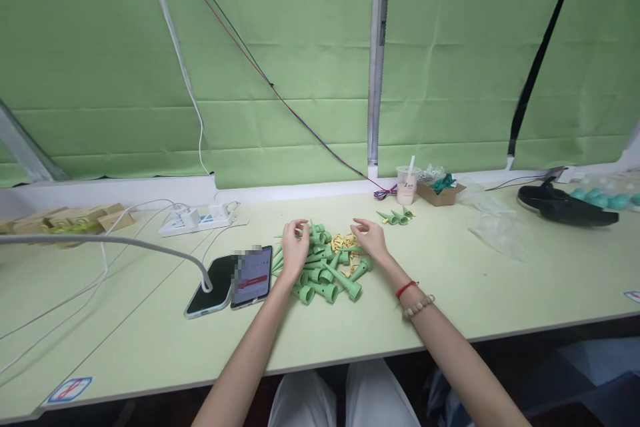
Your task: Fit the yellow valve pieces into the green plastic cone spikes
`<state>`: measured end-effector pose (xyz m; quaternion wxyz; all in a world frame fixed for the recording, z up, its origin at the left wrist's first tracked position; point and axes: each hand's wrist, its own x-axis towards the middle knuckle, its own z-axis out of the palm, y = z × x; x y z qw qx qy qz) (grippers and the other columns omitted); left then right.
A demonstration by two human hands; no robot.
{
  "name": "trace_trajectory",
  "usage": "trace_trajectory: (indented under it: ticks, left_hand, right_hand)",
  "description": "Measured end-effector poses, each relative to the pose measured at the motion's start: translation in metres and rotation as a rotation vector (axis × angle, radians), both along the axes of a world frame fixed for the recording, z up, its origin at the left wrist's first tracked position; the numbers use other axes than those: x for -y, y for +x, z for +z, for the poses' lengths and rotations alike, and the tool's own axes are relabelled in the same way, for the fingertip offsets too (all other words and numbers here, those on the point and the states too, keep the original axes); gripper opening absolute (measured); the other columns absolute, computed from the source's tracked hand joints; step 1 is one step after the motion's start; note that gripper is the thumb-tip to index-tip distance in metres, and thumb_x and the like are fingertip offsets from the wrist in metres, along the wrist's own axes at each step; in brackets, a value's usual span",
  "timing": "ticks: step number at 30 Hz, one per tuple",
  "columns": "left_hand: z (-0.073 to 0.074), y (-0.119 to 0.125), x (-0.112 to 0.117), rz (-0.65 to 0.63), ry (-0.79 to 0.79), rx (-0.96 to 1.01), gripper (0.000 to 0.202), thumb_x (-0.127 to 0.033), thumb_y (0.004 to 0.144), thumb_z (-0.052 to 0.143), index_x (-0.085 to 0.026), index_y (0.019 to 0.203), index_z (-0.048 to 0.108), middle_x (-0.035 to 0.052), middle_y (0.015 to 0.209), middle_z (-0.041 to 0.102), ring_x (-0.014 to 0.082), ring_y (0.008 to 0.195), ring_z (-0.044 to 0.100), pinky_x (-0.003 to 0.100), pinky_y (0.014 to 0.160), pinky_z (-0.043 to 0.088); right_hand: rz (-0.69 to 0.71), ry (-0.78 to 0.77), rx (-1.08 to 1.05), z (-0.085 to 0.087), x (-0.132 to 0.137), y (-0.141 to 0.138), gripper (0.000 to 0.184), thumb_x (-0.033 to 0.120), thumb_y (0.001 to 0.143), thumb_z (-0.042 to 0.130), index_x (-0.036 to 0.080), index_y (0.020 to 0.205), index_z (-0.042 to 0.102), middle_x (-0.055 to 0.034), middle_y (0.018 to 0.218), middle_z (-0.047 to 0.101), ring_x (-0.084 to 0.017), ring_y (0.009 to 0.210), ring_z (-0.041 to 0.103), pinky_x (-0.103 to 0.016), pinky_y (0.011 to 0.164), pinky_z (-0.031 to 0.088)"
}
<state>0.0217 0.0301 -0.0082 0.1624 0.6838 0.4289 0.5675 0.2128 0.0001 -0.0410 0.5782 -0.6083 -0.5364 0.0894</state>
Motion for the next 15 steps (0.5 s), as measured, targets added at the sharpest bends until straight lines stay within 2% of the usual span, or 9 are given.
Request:
trace_trajectory:
  ticks: [3, 5, 8, 11, 12, 15]
  left_hand:
    - [0.002, -0.001, 0.001, 0.012, 0.007, 0.029, 0.016, -0.026, 0.078, 0.044, -0.018, 0.084, 0.057, 0.0045, 0.085, 0.055, 0.0145, 0.071, 0.051, 0.027, 0.066, 0.041]
    - [0.002, 0.0, 0.002, 0.006, 0.006, 0.036, 0.016, -0.026, 0.079, 0.044, -0.018, 0.085, 0.056, 0.0044, 0.086, 0.055, 0.0143, 0.071, 0.051, 0.027, 0.066, 0.041]
    - [0.002, 0.003, 0.007, -0.031, 0.015, 0.024, 0.016, -0.026, 0.08, 0.043, -0.019, 0.086, 0.056, 0.0043, 0.087, 0.054, 0.0141, 0.072, 0.051, 0.027, 0.065, 0.041]
    - [0.001, 0.005, 0.012, -0.075, 0.042, -0.009, 0.017, -0.027, 0.081, 0.042, -0.019, 0.087, 0.055, 0.0043, 0.088, 0.054, 0.0141, 0.073, 0.051, 0.026, 0.063, 0.041]
    - [0.001, 0.005, 0.013, -0.085, 0.045, -0.017, 0.016, -0.026, 0.081, 0.041, -0.019, 0.087, 0.055, 0.0042, 0.088, 0.054, 0.0138, 0.072, 0.051, 0.026, 0.063, 0.041]
    - [0.001, 0.006, 0.014, -0.096, 0.046, -0.026, 0.016, -0.025, 0.081, 0.041, -0.019, 0.087, 0.054, 0.0041, 0.088, 0.054, 0.0134, 0.071, 0.051, 0.026, 0.062, 0.041]
  right_hand:
    - [-0.045, 0.023, 0.033, 0.0, -0.005, 0.016, 0.031, 0.029, 0.076, 0.047, 0.015, 0.098, 0.062, -0.0077, 0.082, 0.069, -0.018, 0.078, 0.064, -0.032, 0.075, 0.047]
    - [-0.139, -0.014, 0.14, 0.0, -0.01, 0.031, 0.032, 0.022, 0.077, 0.042, 0.014, 0.103, 0.06, -0.0087, 0.094, 0.067, -0.018, 0.086, 0.062, -0.032, 0.081, 0.044]
    - [-0.362, -0.251, 0.452, -0.003, -0.019, 0.057, 0.04, 0.012, 0.075, 0.04, 0.013, 0.113, 0.053, -0.0124, 0.112, 0.058, -0.022, 0.105, 0.052, -0.037, 0.091, 0.034]
    - [-0.378, -0.307, 0.548, -0.011, -0.027, 0.079, 0.047, 0.006, 0.071, 0.046, 0.009, 0.117, 0.05, -0.0191, 0.12, 0.05, -0.028, 0.119, 0.037, -0.045, 0.098, 0.02]
    - [-0.364, -0.356, 0.655, -0.014, -0.029, 0.084, 0.046, 0.007, 0.072, 0.046, 0.009, 0.118, 0.049, -0.0199, 0.12, 0.049, -0.028, 0.12, 0.036, -0.046, 0.099, 0.016]
    - [-0.341, -0.42, 0.769, -0.02, -0.032, 0.091, 0.035, 0.011, 0.077, 0.045, 0.009, 0.112, 0.053, -0.0193, 0.106, 0.057, -0.028, 0.111, 0.044, -0.047, 0.1, 0.01]
